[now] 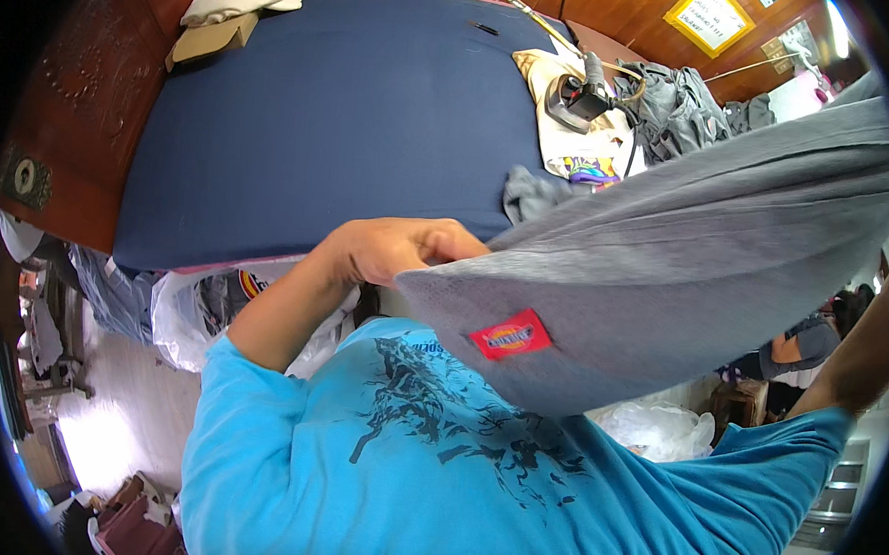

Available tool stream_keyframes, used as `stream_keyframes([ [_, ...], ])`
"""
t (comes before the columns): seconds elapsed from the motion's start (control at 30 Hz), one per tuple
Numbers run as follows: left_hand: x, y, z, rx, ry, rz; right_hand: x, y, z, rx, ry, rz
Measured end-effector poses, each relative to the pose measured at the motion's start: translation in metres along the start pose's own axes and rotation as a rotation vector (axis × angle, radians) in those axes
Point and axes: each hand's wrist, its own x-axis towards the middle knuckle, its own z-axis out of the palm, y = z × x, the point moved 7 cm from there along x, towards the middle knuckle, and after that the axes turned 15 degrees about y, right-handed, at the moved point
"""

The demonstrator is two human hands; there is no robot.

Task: The person irons a grey tank top using an iron on a padded table, smoothing the fabric by hand and pressing both the plain side and the side with a logo before lifting the garment to inspect it.

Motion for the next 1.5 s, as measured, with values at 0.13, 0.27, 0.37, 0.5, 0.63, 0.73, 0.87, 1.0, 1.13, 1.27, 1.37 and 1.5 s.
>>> stream_keyframes([
  [0.13,-0.021,-0.027,-0.052,0.652,0.423,-0.028,0.045,-0.016,0.008,0.093,0.093,-0.176],
  [0.27,-0.095,-0.056,-0.120,0.988,0.849,-0.155,-0.010,-0.067,0.078,0.357,-0.314,-0.100],
  [0.37,-0.124,-0.062,-0.129,1.122,0.870,-0.121,-0.086,-0.074,0.140,0.402,-0.390,-0.130],
  [0.5,-0.168,-0.061,-0.130,1.286,1.013,-0.305,-0.152,-0.085,0.179,0.527,-0.615,0.346],
  [0.63,-0.197,-0.049,-0.102,1.323,1.014,-0.129,-0.205,-0.090,0.208,0.860,-0.601,0.501],
  [0.73,-0.227,-0.049,-0.097,1.187,1.111,-0.182,-0.218,-0.097,0.218,0.716,-0.625,0.346],
  [0.87,-0.259,0.030,-0.091,0.988,1.335,0.170,-0.186,-0.065,0.224,0.916,-0.393,0.417],
  [1.0,-0.323,0.170,-0.144,0.670,1.354,0.492,-0.080,0.008,0.221,1.276,-0.026,0.559],
  [1.13,-0.260,0.307,-0.199,1.139,1.489,0.426,0.094,-0.052,0.251,1.166,-0.051,0.485],
  [1.27,-0.211,0.333,-0.366,1.133,1.129,0.349,0.195,-0.090,0.377,0.809,-0.209,0.448],
  [1.37,-0.141,0.263,-0.509,1.003,1.268,0.157,0.227,-0.175,0.492,0.686,-0.380,0.192],
  [1.5,-0.106,0.139,-0.622,0.837,1.434,0.056,0.179,-0.210,0.666,0.969,-0.552,0.417],
])
